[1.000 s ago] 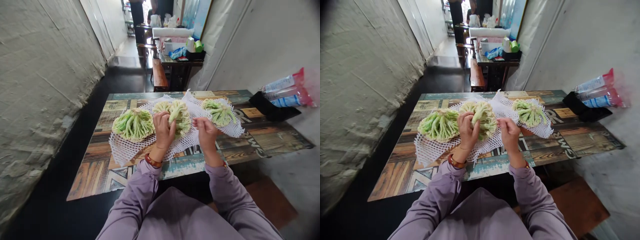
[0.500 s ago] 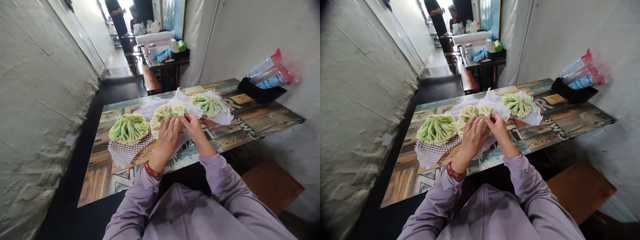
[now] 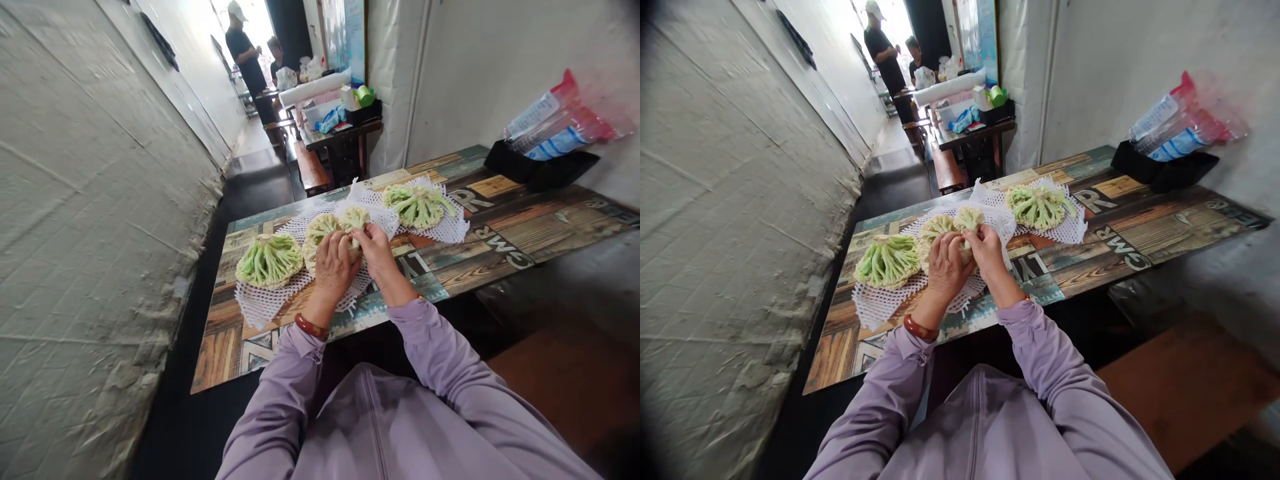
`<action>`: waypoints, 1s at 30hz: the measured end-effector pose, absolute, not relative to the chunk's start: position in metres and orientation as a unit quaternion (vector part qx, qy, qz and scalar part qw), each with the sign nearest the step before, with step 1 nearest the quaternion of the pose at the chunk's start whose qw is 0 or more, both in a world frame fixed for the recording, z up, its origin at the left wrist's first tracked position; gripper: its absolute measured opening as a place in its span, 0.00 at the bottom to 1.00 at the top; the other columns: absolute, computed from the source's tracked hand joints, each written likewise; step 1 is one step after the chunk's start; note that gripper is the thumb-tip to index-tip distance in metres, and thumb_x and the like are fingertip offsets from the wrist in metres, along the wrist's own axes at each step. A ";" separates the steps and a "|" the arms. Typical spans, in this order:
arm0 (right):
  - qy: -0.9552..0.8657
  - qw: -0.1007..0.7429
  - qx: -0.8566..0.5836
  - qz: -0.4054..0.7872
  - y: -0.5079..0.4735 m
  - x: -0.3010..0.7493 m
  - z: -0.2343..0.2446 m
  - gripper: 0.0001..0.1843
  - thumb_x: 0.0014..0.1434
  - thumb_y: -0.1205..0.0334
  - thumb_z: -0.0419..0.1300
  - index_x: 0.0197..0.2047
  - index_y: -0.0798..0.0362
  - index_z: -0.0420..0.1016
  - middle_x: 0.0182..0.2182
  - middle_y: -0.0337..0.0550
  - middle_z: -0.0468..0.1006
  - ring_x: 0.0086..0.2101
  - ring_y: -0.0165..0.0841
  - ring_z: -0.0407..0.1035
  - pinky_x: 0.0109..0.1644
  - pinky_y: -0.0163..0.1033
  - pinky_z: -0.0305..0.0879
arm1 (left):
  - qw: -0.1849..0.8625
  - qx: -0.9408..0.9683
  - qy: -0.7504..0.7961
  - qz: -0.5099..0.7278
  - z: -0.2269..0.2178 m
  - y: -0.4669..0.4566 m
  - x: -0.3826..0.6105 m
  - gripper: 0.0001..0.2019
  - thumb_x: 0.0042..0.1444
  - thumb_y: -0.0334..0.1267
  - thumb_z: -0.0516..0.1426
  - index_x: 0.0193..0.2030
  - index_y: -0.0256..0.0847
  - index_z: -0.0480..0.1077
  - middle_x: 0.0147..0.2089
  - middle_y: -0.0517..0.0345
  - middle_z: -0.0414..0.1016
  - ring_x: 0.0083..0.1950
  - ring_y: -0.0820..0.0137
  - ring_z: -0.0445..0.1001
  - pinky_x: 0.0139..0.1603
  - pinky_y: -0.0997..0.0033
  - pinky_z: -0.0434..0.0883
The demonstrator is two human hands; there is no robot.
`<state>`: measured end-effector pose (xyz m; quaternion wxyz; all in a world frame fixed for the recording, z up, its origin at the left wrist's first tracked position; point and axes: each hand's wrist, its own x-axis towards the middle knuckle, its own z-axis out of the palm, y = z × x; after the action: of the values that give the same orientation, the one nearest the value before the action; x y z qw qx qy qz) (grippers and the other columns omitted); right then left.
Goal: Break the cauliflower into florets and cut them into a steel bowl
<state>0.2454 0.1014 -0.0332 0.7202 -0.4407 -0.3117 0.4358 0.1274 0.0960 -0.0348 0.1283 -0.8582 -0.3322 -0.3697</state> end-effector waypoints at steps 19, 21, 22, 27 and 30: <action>-0.306 0.696 -0.460 0.458 0.109 0.262 -0.033 0.26 0.43 0.41 0.69 0.34 0.56 0.74 0.29 0.40 0.79 0.31 0.32 0.72 0.36 0.36 0.67 | 0.144 -0.854 -0.352 -0.353 -0.047 0.086 0.149 0.18 0.63 0.37 0.54 0.59 0.32 0.66 0.60 0.32 0.72 0.66 0.50 0.67 0.64 0.46 0.64; -0.326 0.686 -0.458 0.461 0.110 0.266 -0.034 0.27 0.44 0.41 0.69 0.35 0.56 0.76 0.30 0.41 0.80 0.33 0.33 0.73 0.37 0.37 0.68 | 0.155 -0.858 -0.342 -0.350 -0.050 0.083 0.149 0.19 0.63 0.37 0.54 0.59 0.32 0.66 0.61 0.32 0.71 0.66 0.49 0.67 0.63 0.46 0.63; -0.342 0.685 -0.461 0.449 0.110 0.266 -0.034 0.27 0.45 0.40 0.69 0.36 0.56 0.76 0.31 0.42 0.80 0.34 0.34 0.73 0.38 0.37 0.68 | 0.154 -0.858 -0.342 -0.351 -0.051 0.082 0.149 0.19 0.63 0.37 0.54 0.60 0.32 0.66 0.61 0.31 0.71 0.67 0.48 0.67 0.63 0.45 0.63; -0.385 0.702 -0.513 0.310 0.108 0.257 -0.041 0.24 0.54 0.38 0.62 0.33 0.53 0.74 0.30 0.41 0.79 0.35 0.35 0.72 0.42 0.39 0.67 | 0.153 -0.846 -0.353 -0.369 -0.050 0.086 0.147 0.18 0.65 0.37 0.52 0.58 0.32 0.66 0.59 0.31 0.72 0.65 0.50 0.68 0.63 0.46 0.64; -0.363 0.714 -0.542 0.254 0.107 0.250 -0.043 0.24 0.56 0.36 0.59 0.32 0.51 0.69 0.29 0.40 0.77 0.34 0.35 0.70 0.43 0.40 0.67 | 0.159 -0.846 -0.354 -0.367 -0.048 0.091 0.146 0.16 0.66 0.36 0.50 0.57 0.33 0.67 0.57 0.34 0.73 0.64 0.51 0.68 0.62 0.48 0.65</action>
<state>0.2500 0.1066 -0.0430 0.7140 -0.5422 -0.3629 0.2541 0.1459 0.0911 -0.0476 0.1591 -0.8456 -0.3537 -0.3668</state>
